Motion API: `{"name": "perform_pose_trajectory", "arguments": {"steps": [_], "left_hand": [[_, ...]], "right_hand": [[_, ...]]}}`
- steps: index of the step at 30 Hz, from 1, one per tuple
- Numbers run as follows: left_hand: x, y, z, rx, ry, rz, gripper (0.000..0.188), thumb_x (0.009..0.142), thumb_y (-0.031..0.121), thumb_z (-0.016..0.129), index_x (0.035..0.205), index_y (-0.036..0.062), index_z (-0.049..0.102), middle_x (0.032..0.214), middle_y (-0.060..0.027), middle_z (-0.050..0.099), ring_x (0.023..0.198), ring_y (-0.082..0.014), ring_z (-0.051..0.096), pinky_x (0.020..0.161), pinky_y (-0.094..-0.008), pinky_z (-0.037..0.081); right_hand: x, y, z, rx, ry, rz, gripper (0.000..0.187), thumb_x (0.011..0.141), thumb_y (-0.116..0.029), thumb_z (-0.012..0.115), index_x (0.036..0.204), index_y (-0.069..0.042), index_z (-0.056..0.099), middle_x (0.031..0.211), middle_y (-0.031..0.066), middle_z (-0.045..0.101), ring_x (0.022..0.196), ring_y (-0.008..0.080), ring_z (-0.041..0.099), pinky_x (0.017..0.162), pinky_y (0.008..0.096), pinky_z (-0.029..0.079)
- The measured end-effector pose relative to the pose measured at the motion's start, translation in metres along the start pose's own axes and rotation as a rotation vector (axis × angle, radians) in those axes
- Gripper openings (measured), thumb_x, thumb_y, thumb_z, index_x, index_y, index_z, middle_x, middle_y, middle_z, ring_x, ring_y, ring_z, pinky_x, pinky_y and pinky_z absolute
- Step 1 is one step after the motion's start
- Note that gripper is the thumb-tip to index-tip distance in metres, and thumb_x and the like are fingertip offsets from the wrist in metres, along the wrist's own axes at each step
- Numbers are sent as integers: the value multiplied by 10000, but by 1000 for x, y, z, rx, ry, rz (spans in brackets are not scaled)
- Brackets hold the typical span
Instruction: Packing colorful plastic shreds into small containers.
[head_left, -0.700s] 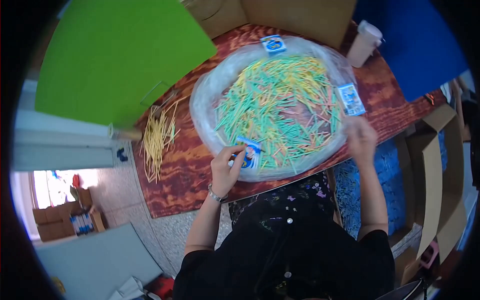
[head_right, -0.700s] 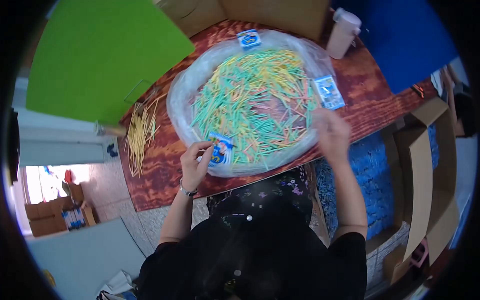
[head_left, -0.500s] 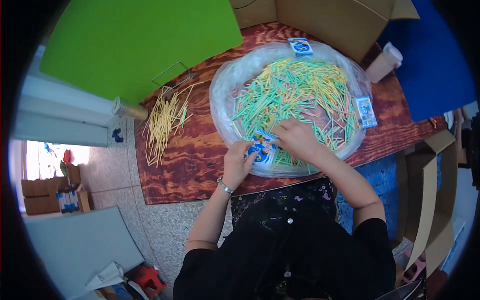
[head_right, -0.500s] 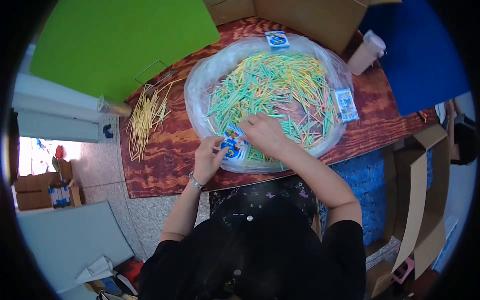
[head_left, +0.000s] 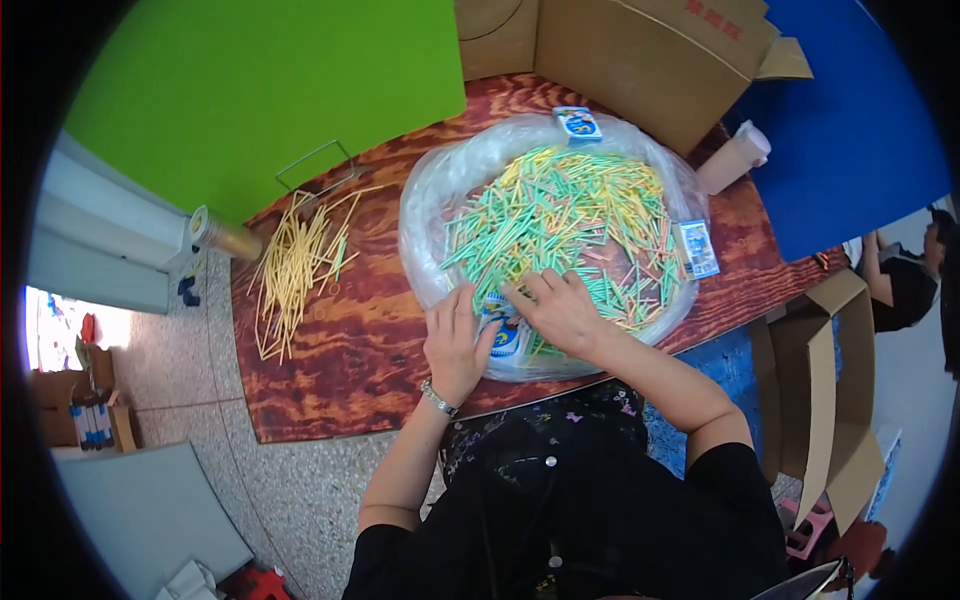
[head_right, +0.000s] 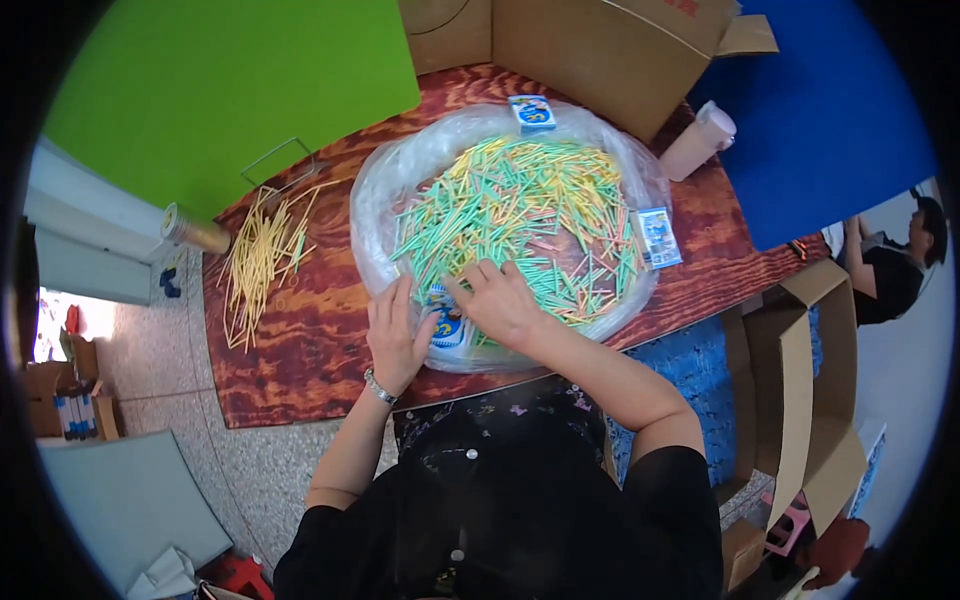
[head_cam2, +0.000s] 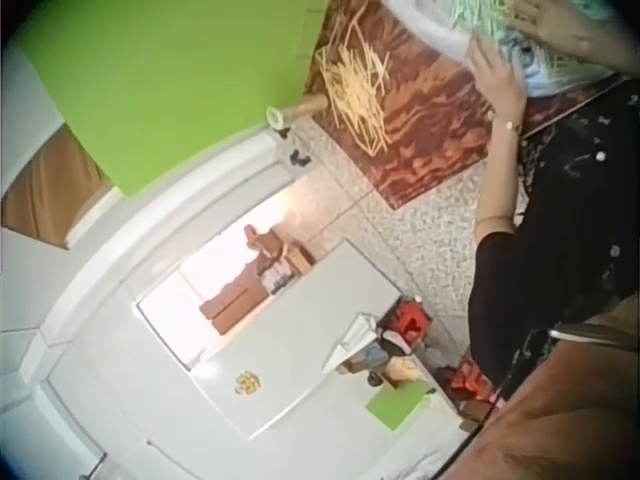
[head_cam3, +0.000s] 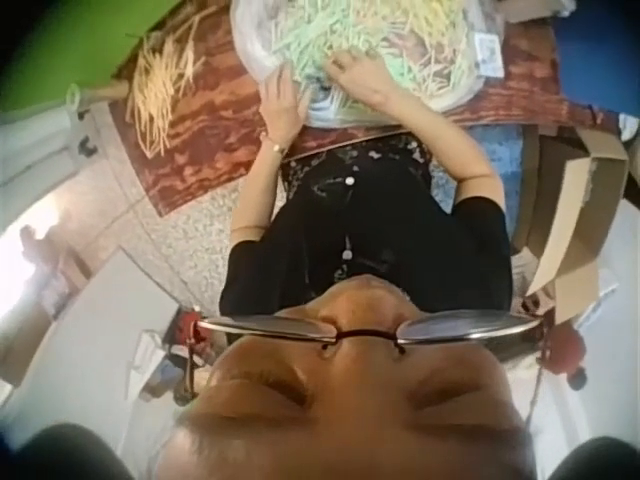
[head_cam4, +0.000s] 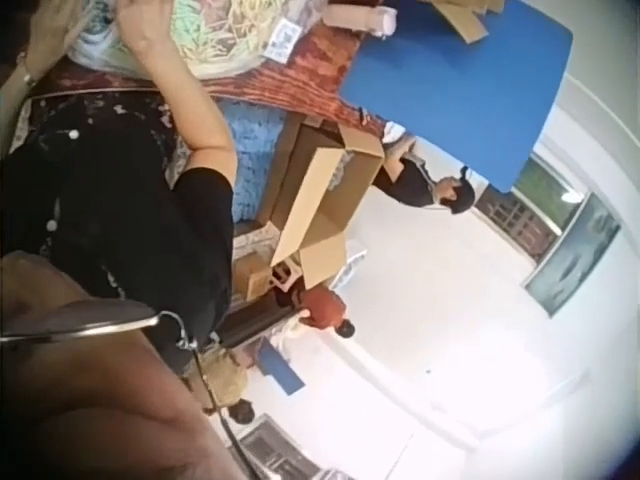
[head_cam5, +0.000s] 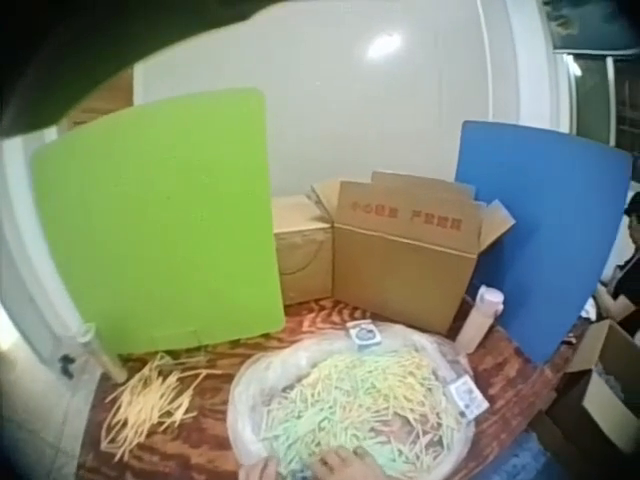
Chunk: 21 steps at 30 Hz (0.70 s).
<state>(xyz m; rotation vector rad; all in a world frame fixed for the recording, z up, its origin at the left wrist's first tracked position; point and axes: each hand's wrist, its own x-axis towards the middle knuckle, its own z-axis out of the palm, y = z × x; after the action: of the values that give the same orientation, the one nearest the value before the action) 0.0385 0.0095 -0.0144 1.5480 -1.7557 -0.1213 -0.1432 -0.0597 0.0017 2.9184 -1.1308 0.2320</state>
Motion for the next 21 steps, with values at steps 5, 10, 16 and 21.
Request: {"name": "perform_pose_trajectory", "arguments": {"steps": [5, 10, 16, 21], "left_hand": [[13, -7, 1, -197, -127, 83, 231, 816, 84, 675, 1039, 26, 655, 998, -125, 632, 929, -287, 581, 830, -378, 465], [30, 3, 3, -487, -404, -82, 131, 869, 90, 638, 950, -9, 661, 867, -118, 642, 826, -220, 607, 760, -314, 467], [46, 11, 9, -488, -462, -125, 225, 871, 158, 654, 1036, 5, 663, 933, -145, 666, 883, -291, 635, 768, -361, 491], [45, 5, 15, -533, -472, -206, 206, 885, 142, 658, 1010, -20, 681, 848, -48, 686, 767, -87, 612, 670, -246, 488]], "right_hand": [[-6, 14, -19, 247, 172, -55, 292, 811, -165, 633, 1101, -151, 655, 972, 70, 639, 898, 228, 615, 720, 376, 500], [-5, 34, -29, 744, 196, 30, 203, 808, -153, 709, 990, -63, 689, 855, 105, 664, 788, 241, 653, 642, 336, 507], [-11, 48, -35, 848, 142, 78, 180, 843, -116, 641, 1006, -46, 668, 868, 149, 667, 808, 324, 644, 687, 403, 498], [-10, 49, -34, 871, 155, 55, 193, 839, -115, 643, 1018, -44, 662, 870, 162, 665, 795, 339, 643, 690, 409, 499]]}}
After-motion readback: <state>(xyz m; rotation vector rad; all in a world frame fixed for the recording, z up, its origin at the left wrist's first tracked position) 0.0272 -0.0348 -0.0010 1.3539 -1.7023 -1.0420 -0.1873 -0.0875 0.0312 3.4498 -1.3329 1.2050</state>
